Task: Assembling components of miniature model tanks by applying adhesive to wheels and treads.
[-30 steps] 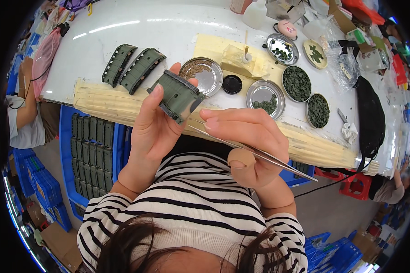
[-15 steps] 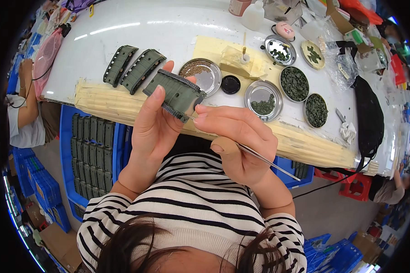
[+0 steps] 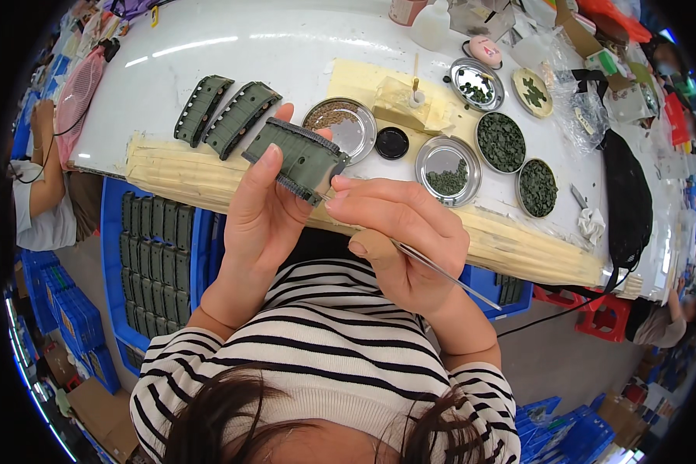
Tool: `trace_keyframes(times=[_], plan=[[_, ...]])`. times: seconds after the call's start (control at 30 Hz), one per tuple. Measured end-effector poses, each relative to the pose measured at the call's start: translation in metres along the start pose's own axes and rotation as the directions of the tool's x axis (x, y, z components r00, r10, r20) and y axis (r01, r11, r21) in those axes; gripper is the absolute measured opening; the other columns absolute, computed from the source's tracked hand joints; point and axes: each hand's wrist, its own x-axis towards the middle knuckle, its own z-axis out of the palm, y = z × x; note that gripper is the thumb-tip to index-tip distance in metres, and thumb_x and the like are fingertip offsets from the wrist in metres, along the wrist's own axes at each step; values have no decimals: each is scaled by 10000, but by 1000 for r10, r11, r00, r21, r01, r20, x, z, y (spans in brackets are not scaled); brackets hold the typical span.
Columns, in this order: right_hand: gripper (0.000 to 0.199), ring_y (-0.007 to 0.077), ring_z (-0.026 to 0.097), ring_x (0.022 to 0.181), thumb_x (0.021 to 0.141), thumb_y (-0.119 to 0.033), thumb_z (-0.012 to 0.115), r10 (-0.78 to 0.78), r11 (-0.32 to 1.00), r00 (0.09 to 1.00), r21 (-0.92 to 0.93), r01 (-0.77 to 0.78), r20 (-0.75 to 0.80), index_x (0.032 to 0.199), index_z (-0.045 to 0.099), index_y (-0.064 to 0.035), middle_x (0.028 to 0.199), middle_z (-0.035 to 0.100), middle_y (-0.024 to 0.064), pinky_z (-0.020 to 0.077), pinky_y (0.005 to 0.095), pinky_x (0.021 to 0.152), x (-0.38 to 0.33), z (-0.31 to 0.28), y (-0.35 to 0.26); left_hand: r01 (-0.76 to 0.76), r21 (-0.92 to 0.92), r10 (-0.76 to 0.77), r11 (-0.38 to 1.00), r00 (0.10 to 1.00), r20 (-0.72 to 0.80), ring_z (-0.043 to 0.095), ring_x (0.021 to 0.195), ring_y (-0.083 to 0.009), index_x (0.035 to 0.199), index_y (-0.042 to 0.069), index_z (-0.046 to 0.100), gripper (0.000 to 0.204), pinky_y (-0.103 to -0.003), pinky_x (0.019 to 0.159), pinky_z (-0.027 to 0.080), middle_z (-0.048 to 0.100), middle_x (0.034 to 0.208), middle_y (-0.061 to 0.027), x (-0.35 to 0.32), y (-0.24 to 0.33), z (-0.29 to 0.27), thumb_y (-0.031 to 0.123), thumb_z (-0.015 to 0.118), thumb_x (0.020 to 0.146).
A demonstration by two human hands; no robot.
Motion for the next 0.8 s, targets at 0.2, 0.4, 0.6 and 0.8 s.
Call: trace_keyframes(times=[0.2, 0.4, 0.6, 0.8], plan=[[198, 260, 663, 937, 807, -64, 662, 10, 1000, 999, -26, -9, 48, 997, 678, -14, 976, 662, 138, 538, 316, 750, 0, -1, -5, 5, 1, -5, 1000, 1000, -9, 588, 1122, -219, 1409, 97, 327, 487, -336, 913, 543, 542, 1263, -199, 0, 0, 0, 188, 499, 962], [218, 265, 663, 943, 793, -99, 691, 13, 999, 996, -54, -8, 93, 995, 679, -16, 957, 658, 130, 538, 321, 746, 4, -3, -7, 17, 10, -17, 1000, 1000, -24, 601, 1099, -216, 1405, 102, 332, 490, -345, 896, 550, 555, 1248, -191, 1, 1, -1, 178, 506, 953], [277, 262, 666, 928, 749, -161, 725, 5, 997, 992, -75, 4, 124, 985, 685, -22, 943, 657, 121, 542, 320, 728, 8, -5, -9, 32, 18, -32, 999, 999, -18, 605, 1089, -214, 1402, 107, 333, 493, -344, 889, 551, 561, 1241, -187, 1, 1, -4, 186, 514, 949], [349, 297, 672, 898, 858, -330, 629, -83, 980, 978, -162, 115, 192, 965, 672, -1, 962, 654, 164, 539, 331, 752, 8, -7, -9, 57, 22, -56, 998, 998, -30, 588, 1119, -212, 1404, 93, 326, 496, -349, 897, 543, 552, 1252, -191, 0, 1, -2, 201, 504, 954]])
